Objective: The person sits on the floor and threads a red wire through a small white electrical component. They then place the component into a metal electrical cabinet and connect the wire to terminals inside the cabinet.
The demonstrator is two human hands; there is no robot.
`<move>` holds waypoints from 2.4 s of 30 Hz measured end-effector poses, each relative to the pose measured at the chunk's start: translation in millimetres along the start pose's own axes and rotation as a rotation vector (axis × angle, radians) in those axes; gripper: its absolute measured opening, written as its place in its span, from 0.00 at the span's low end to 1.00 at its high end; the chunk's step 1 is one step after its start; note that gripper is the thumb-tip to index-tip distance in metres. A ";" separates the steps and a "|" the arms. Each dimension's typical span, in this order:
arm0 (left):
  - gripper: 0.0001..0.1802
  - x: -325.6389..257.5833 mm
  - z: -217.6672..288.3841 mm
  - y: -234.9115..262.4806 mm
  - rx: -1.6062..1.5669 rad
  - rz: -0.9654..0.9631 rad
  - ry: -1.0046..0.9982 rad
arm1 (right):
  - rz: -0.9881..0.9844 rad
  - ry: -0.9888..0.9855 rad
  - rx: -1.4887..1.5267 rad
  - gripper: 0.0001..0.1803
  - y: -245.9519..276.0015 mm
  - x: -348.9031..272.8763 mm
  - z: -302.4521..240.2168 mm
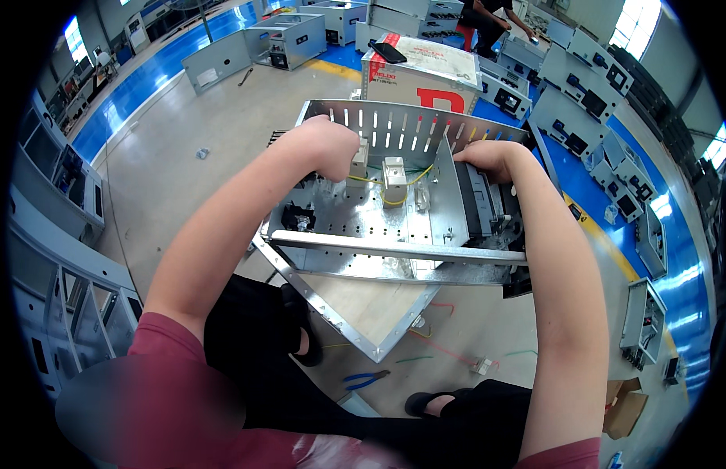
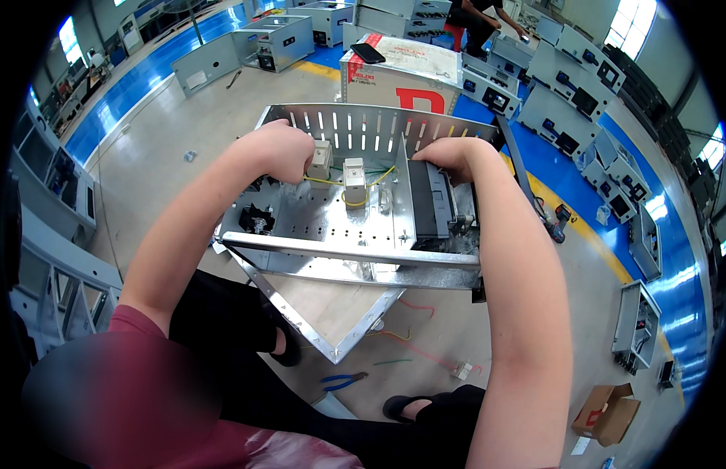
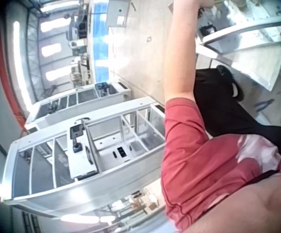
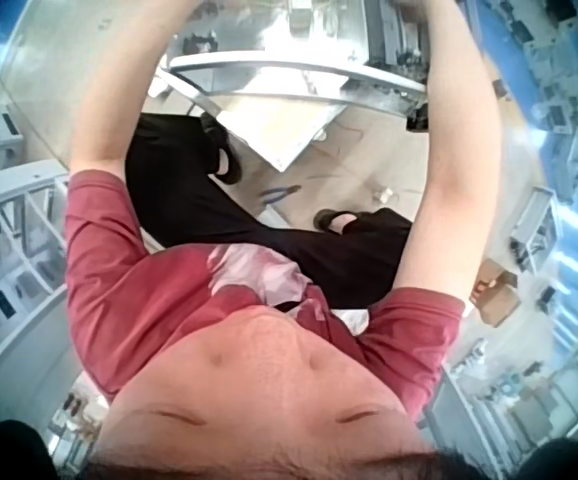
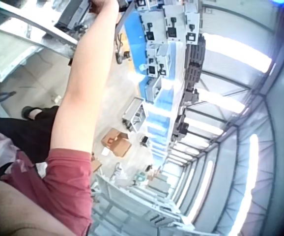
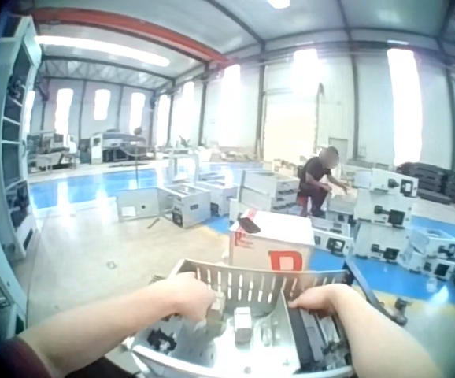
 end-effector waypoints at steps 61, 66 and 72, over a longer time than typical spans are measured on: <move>0.27 -6.2 21.9 23.3 -0.736 0.456 -0.138 | 0.085 0.014 -0.141 0.24 2.6 -17.6 -6.6; 0.27 -6.7 22.4 25.2 -0.720 0.446 -0.134 | 0.013 0.011 -0.013 0.20 4.4 -1.8 2.4; 0.27 -5.5 20.2 22.8 -0.725 0.444 -0.152 | 0.081 0.055 -0.044 0.16 4.7 -7.1 -3.5</move>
Point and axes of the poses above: each hand's wrist, its own x-axis towards the middle knuckle, its own y-axis out of the back of the hand, z = x × y, the point moved 1 cm from there along x, towards the middle knuckle, and after that the axes turned 15 degrees about -x, right-handed, at the moved point
